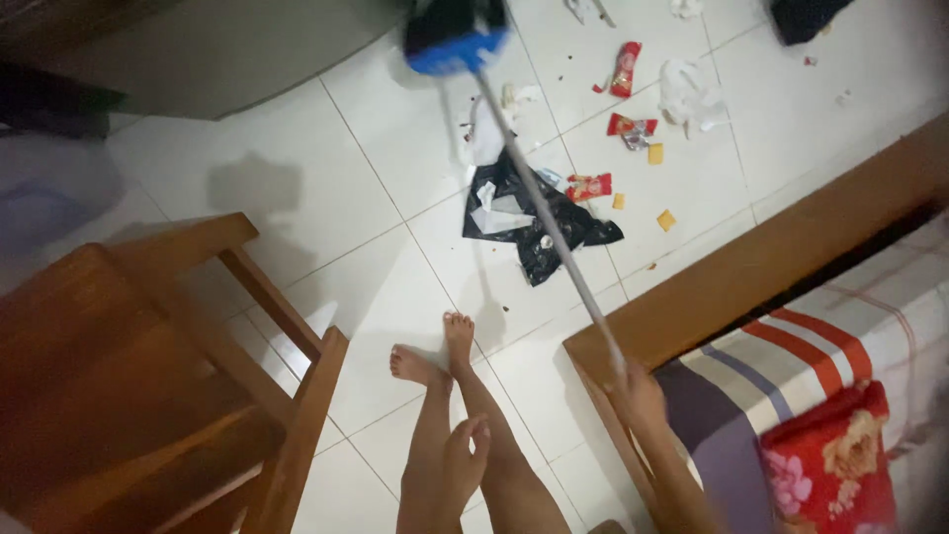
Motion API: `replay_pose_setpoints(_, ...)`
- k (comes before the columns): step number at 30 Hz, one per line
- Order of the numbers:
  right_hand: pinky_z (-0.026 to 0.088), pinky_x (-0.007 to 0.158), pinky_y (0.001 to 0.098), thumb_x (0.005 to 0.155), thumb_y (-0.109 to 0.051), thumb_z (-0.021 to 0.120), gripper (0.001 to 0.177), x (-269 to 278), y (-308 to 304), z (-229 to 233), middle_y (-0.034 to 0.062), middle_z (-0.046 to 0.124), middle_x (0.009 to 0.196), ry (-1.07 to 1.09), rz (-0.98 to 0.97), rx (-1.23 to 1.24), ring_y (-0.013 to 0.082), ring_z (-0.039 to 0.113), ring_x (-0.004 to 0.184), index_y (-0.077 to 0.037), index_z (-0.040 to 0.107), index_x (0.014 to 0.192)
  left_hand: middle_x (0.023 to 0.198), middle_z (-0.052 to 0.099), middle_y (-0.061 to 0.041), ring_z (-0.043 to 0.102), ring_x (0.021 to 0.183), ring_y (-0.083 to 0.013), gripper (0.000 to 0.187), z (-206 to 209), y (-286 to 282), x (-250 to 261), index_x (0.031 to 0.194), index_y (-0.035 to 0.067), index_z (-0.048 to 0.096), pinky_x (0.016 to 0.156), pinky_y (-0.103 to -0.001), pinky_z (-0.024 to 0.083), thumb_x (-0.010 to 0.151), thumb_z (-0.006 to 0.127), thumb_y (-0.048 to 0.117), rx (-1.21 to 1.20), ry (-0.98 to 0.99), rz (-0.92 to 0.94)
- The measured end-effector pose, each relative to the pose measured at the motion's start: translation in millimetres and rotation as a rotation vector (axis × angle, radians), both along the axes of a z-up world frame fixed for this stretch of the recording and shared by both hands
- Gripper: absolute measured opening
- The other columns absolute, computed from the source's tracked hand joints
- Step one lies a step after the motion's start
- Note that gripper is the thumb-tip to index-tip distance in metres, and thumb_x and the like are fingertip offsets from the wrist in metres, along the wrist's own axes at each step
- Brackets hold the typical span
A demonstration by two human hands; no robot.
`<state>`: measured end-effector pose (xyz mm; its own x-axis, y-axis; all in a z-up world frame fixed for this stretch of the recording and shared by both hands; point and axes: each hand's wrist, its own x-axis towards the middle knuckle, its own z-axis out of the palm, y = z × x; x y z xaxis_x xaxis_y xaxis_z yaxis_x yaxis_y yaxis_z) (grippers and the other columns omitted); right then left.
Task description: Sweep trash and debris from the bedroom floor and move furniture to clean underneath.
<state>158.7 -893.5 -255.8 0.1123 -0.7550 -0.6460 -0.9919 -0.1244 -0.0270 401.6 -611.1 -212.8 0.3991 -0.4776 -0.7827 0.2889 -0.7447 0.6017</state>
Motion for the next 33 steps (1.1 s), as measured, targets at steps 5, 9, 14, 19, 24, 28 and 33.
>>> replay_pose_setpoints(5, 0.053, 0.083, 0.0598, 0.108, -0.045, 0.044, 0.048, 136.1, -90.1, -57.9, 0.027, 0.071, 0.099, -0.122, 0.173, -0.025, 0.0506, 0.066, 0.094, -0.004, 0.067, 0.113, 0.108, 0.077, -0.008, 0.074, 0.098, -0.0191, 0.031, 54.2, 21.0, -3.7, 0.123, 0.011, 0.07, 0.087, -0.034, 0.057, 0.095, 0.063, 0.022, 0.059, -0.074, -0.093)
replay_pose_setpoints(9, 0.049, 0.088, 0.0621, 0.109, -0.048, 0.044, 0.052, 30.1, -96.9, -12.4, 0.0331, 0.068, 0.109, -0.008, 0.145, 0.046, 0.0547, 0.063, 0.1, -0.002, 0.065, 0.119, 0.107, 0.078, -0.006, 0.075, 0.096, -0.0188, 0.031, 110.3, -20.1, 48.1, 0.123, 0.013, 0.07, 0.086, -0.034, 0.057, 0.095, 0.063, 0.024, 0.109, -0.119, -0.183)
replay_pose_setpoints(14, 0.051, 0.095, 0.0561, 0.106, -0.047, 0.042, 0.052, -66.8, -81.3, 123.2, 0.0296, 0.07, 0.113, 0.114, 0.082, -0.049, 0.049, 0.066, 0.107, -0.011, 0.061, 0.137, 0.106, 0.079, -0.003, 0.075, 0.095, -0.0184, 0.031, 151.1, -41.6, 64.0, 0.124, 0.016, 0.07, 0.083, -0.034, 0.056, 0.095, 0.064, 0.027, 0.15, -0.23, -0.251)
replay_pose_setpoints(19, 0.052, 0.093, 0.0546, 0.105, -0.046, 0.04, 0.049, 36.2, -67.2, 200.2, 0.0264, 0.07, 0.112, 0.072, 0.095, 0.094, 0.0457, 0.067, 0.105, -0.016, 0.058, 0.139, 0.105, 0.078, -0.004, 0.076, 0.092, -0.0185, 0.029, 139.3, -28.0, 38.9, 0.121, 0.013, 0.071, 0.081, -0.033, 0.057, 0.095, 0.065, 0.026, 0.012, -0.327, -0.236)
replay_pose_setpoints(24, 0.054, 0.089, 0.0527, 0.104, -0.046, 0.037, 0.047, 153.7, -34.1, 265.3, 0.0223, 0.07, 0.11, 0.065, 0.065, 0.269, 0.0416, 0.069, 0.102, -0.022, 0.054, 0.141, 0.109, 0.075, -0.009, 0.073, 0.101, -0.019, 0.032, 78.6, 4.4, -10.2, 0.127, 0.007, 0.066, 0.081, -0.033, 0.056, 0.098, 0.061, 0.021, -0.167, -0.218, -0.048)
replay_pose_setpoints(28, 0.056, 0.083, 0.0521, 0.098, -0.034, 0.045, 0.033, 159.4, -1.6, 100.3, 0.0186, 0.072, 0.107, -0.099, 0.44, 0.233, 0.0386, 0.071, 0.095, -0.017, 0.062, 0.121, 0.107, 0.076, -0.012, 0.073, 0.102, -0.0213, 0.032, 67.0, 17.2, -8.3, 0.126, 0.004, 0.065, 0.09, -0.034, 0.056, 0.098, 0.062, 0.02, -0.215, -0.19, 0.024)
replay_pose_setpoints(33, 0.057, 0.083, 0.0525, 0.111, -0.035, 0.046, 0.037, 193.9, 21.4, 41.9, 0.0227, 0.074, 0.099, -0.07, 0.47, 0.25, 0.04, 0.072, 0.092, -0.005, 0.068, 0.112, 0.116, 0.075, -0.008, 0.073, 0.104, -0.0221, 0.037, 103.4, 27.5, 29.6, 0.133, 0.013, 0.062, 0.092, -0.034, 0.056, 0.099, 0.056, 0.027, 0.137, -0.118, -0.152)
